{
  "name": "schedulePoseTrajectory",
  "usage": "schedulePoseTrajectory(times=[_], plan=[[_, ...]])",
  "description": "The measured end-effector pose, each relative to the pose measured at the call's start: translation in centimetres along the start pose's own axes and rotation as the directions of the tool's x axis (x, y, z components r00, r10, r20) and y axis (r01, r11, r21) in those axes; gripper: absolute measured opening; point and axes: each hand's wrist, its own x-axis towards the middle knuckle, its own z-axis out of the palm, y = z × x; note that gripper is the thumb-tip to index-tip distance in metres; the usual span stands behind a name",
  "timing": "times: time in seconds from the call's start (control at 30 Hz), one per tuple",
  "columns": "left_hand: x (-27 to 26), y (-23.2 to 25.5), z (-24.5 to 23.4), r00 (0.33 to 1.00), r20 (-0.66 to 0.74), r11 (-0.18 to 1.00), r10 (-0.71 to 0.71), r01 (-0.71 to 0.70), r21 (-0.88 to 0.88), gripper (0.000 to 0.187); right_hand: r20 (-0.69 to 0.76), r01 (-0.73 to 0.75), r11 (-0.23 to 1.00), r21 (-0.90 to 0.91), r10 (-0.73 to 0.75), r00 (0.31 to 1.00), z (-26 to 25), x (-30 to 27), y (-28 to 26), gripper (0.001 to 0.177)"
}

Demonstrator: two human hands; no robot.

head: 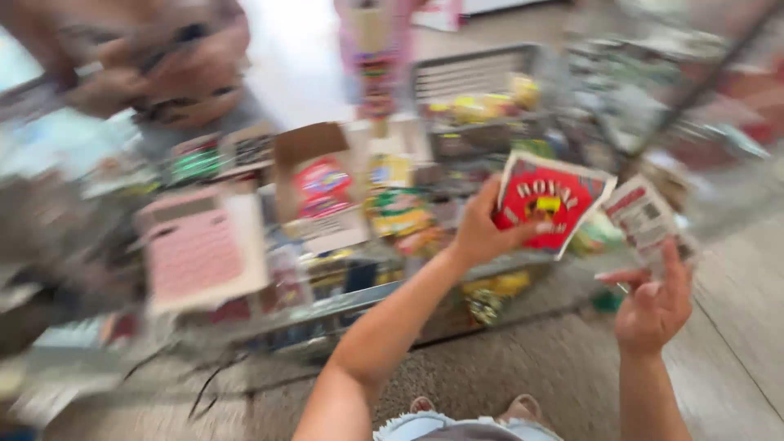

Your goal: The person organizes snack items in a small store by picking up packages from a glass counter and placing them onto wooden shelves. They handle various snack packets, including red and green boxes, and wipe the counter surface with a cloth.

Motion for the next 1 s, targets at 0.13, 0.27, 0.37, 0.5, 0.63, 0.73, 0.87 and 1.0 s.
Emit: schedulePoseTrajectory(times=[0.13, 0.27, 0.37, 0.5, 0.63, 0.73, 0.87, 1.0], plan=[[4.0, 4.7, 8.7, 0.993, 0.111, 0.997, 0.049, -0.043, -0.058, 0.054, -0.157, 0.208, 0.924, -0.32, -0.268, 0.951, -6.9, 1.9, -4.7, 0.052], [4.1, 5.4, 18.3, 0.943, 0.33, 0.988, 0.037, 0.016, -0.156, 0.049, -0.403, 0.004, 0.932, -0.363, -0.161, 0.901, -15.6, -0.2, -6.8, 0.062], [3.1, 5.1, 26.8, 0.886, 0.446, 0.972, 0.125, -0.019, -0.235, 0.046, -0.546, -0.152, 0.875, -0.46, -0.144, 0.826, -22.6, -3.4, -10.1, 0.054], [0.7, 6.9, 38.1, 0.748, 0.662, 0.949, 0.041, 0.177, -0.259, 0.049, -0.611, -0.294, 0.671, -0.68, -0.298, 0.733, -29.8, -8.2, -16.1, 0.04], [-4.8, 9.5, 49.6, 0.461, 0.872, 0.823, 0.165, 0.423, -0.379, 0.057, -0.647, -0.287, 0.627, -0.724, -0.475, 0.596, -35.7, -15.6, -20.9, 0.047], [-10.5, 12.7, 55.7, 0.224, 0.934, 0.797, 0.279, 0.489, -0.355, 0.058, -0.647, -0.446, 0.469, -0.763, -0.539, 0.54, -34.6, -17.4, -27.1, 0.041], [-17.2, 14.9, 62.2, -0.113, 0.922, 0.745, 0.37, 0.629, -0.222, 0.064, -0.56, -0.664, 0.057, -0.746, -0.595, 0.577, -31.2, -18.3, -33.3, 0.037], [-20.1, 16.8, 65.8, -0.356, 0.853, 0.727, 0.381, 0.686, -0.038, 0.081, -0.506, -0.816, -0.199, -0.543, -0.698, 0.507, -28.1, -19.7, -36.2, 0.038]])
